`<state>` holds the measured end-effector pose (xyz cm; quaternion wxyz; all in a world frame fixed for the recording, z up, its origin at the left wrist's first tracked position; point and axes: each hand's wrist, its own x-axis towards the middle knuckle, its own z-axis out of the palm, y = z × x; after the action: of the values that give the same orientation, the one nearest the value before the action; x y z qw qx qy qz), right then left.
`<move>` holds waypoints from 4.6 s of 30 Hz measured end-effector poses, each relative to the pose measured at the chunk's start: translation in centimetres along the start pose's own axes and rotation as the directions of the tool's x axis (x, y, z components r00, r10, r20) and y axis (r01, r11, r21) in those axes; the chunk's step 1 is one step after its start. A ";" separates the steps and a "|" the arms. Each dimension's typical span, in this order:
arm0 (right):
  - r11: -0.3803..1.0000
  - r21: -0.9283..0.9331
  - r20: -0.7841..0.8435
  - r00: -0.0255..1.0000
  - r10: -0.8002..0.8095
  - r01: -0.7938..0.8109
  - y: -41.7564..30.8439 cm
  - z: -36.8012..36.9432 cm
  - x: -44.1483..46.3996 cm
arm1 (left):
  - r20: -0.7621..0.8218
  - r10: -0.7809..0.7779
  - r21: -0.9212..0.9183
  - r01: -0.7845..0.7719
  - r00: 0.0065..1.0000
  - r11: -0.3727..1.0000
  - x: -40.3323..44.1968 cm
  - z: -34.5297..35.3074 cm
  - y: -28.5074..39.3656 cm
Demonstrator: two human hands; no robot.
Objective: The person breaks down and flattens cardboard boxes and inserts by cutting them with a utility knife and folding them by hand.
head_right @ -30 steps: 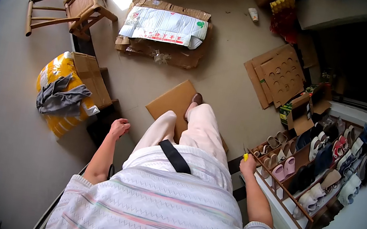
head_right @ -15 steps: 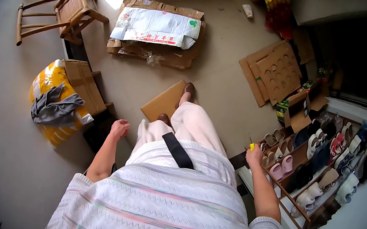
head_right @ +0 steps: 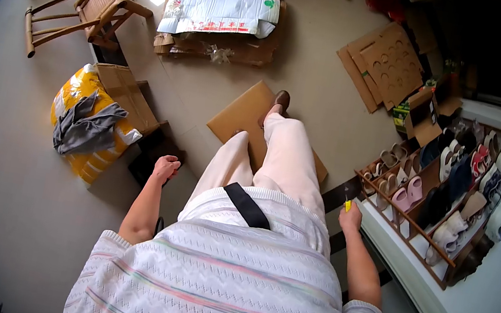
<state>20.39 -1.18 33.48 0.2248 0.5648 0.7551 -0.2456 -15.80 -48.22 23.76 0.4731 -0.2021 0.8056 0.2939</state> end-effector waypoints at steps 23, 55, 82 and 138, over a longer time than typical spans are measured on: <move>0.951 0.206 0.106 0.971 0.212 -0.230 7.3 -4.1 5.0 | 0.028 -0.029 0.133 0.025 0.999 0.991 -1.3 8.5 6.5; 0.828 0.419 0.089 0.925 0.370 -0.372 12.1 -3.3 1.6 | 0.160 0.106 0.510 -0.175 0.981 0.842 0.1 15.9 25.3; 0.791 0.535 0.038 0.944 0.328 -0.297 16.2 -1.5 0.6 | 0.165 0.122 0.531 -0.192 0.979 0.825 -3.0 20.0 27.6; 0.682 0.598 0.095 0.883 0.460 -0.420 6.5 -4.4 4.5 | 0.217 0.215 0.608 -0.304 0.952 0.734 2.6 11.1 32.5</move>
<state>25.20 6.47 33.31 0.0616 0.7783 0.4853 -0.3936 -29.45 -16.73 26.42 0.5197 0.1038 0.8442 0.0810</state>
